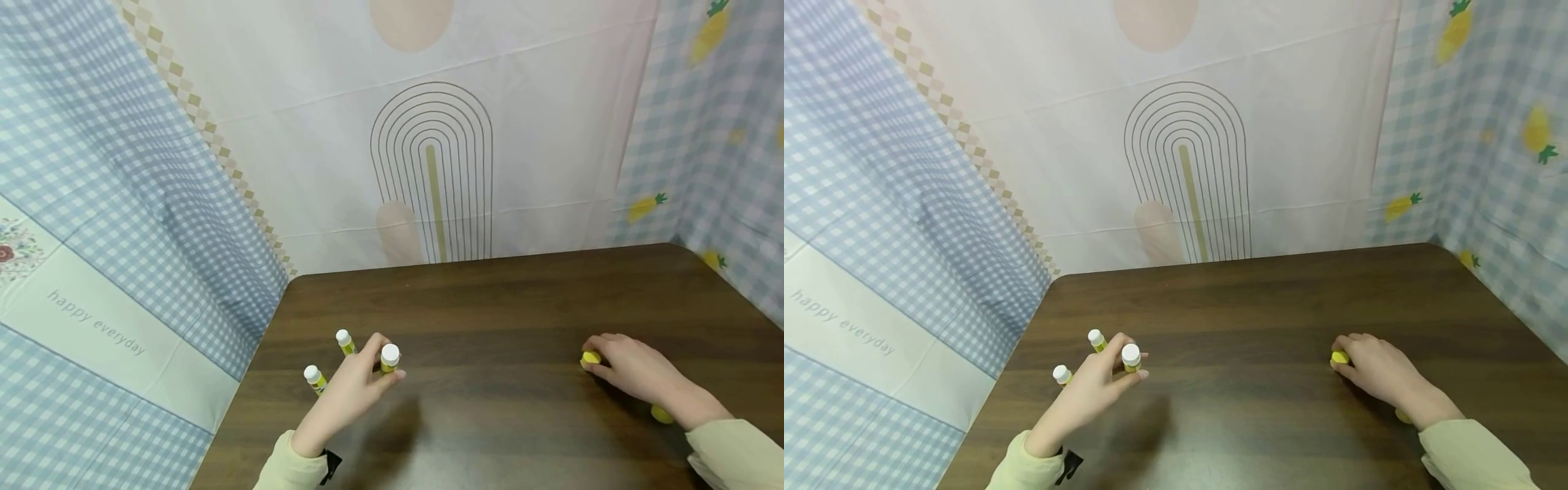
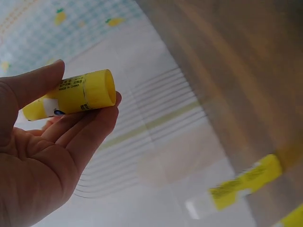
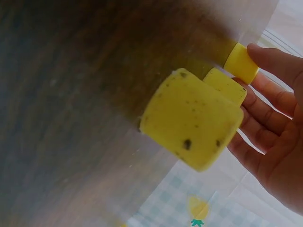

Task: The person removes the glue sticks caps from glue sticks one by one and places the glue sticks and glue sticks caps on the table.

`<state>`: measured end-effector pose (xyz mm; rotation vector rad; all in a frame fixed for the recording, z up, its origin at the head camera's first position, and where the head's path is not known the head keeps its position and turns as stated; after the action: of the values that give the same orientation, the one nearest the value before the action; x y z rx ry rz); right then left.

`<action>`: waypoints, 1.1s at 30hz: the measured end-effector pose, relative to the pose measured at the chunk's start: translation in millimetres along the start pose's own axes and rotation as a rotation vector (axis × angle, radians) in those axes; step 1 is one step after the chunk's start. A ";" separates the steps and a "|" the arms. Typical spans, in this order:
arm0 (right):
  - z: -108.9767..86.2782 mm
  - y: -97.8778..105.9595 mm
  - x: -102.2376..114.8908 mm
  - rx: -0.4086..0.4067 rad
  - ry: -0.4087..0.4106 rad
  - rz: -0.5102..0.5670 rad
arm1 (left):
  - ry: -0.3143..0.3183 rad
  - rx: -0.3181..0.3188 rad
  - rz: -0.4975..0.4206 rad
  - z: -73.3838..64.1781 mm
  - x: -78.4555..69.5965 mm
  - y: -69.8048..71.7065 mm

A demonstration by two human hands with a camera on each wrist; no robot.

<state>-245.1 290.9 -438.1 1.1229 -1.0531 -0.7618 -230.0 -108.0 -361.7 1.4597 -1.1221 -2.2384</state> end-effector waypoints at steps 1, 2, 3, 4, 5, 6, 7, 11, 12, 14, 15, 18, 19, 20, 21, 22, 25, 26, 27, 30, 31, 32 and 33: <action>-0.2 0.0 -0.5 -0.001 0.002 0.000 | 0.014 0.000 -0.025 -0.2 5.0 -0.7; -0.2 0.0 -1.1 -0.002 0.003 0.002 | 0.021 0.001 -0.049 -0.3 9.9 -1.8; -0.3 -0.2 -1.8 0.000 0.003 0.003 | 0.028 0.003 -0.068 -0.5 15.0 -3.4; -0.3 -0.9 -1.9 0.001 0.003 0.006 | 0.034 0.006 -0.083 -0.8 20.6 -5.1; -0.2 -1.6 -2.4 0.004 0.004 0.007 | 0.041 0.009 -0.097 -1.2 26.3 -6.8; -0.2 -2.1 -2.3 0.005 0.004 0.009 | 0.046 0.012 -0.105 -1.8 31.6 -8.3; 0.1 -2.5 -2.3 0.006 0.003 0.010 | 0.053 0.015 -0.115 -2.6 36.8 -9.8; 0.4 -2.8 -1.7 0.005 -0.002 0.008 | 0.086 0.036 -0.105 -6.4 54.2 -15.2; 0.4 -2.3 -1.6 0.004 -0.003 0.007 | 0.090 0.044 -0.098 -7.3 57.2 -16.5; 0.1 -1.5 -1.8 0.003 -0.005 0.004 | 0.092 0.061 -0.084 -8.3 62.1 -19.5; 0.0 -1.2 -1.8 0.004 -0.004 0.003 | 0.089 0.071 -0.082 -8.7 63.7 -20.9; 0.0 -0.5 -1.7 0.009 -0.006 0.001 | 0.069 0.098 -0.073 -9.4 67.5 -25.4; -0.2 -0.3 -1.5 0.010 -0.008 0.001 | 0.065 0.107 -0.071 -9.7 68.4 -26.6; -0.3 -0.1 -1.3 0.010 -0.010 -0.001 | 0.064 0.116 -0.068 -10.1 69.7 -28.1; -0.4 0.1 -0.9 0.010 -0.010 -0.002 | 0.059 0.124 -0.065 -10.4 70.6 -29.4; -0.4 0.4 -0.6 0.010 -0.011 -0.003 | 0.061 0.133 -0.060 -10.6 72.4 -31.0; -0.4 0.8 -0.8 0.012 -0.016 -0.009 | 0.077 0.157 -0.049 -11.2 77.2 -34.8; -0.2 0.8 -0.8 0.015 -0.016 -0.009 | 0.080 0.164 -0.045 -11.3 78.9 -35.9; -0.1 0.6 -0.7 0.019 -0.016 -0.009 | 0.080 0.168 -0.042 -11.4 79.9 -36.6; 0.0 -0.3 -1.6 0.024 -0.025 -0.010 | 0.088 0.176 -0.033 -11.4 82.9 -37.7; 0.0 -0.6 -1.8 0.024 -0.027 -0.009 | 0.088 0.177 -0.032 -11.4 83.5 -37.6; -0.2 -0.6 -1.3 0.024 -0.025 -0.004 | 0.088 0.177 -0.030 -11.3 83.9 -37.6; -0.4 -0.6 -1.0 0.023 -0.023 -0.001 | 0.088 0.178 -0.028 -11.2 83.7 -37.3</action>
<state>-245.0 291.7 -438.9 1.1364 -1.0834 -0.7671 -252.4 -135.8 -446.8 1.6346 -1.3091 -2.1154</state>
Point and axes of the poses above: each hand's wrist, its own z-axis towards the middle knuckle, its own y-axis out of the back of the hand, x = y × z, the point moved 8 cm from there along z, towards the middle knuckle, and after that the axes turned 1 degree about y, right-handed, at the moved point
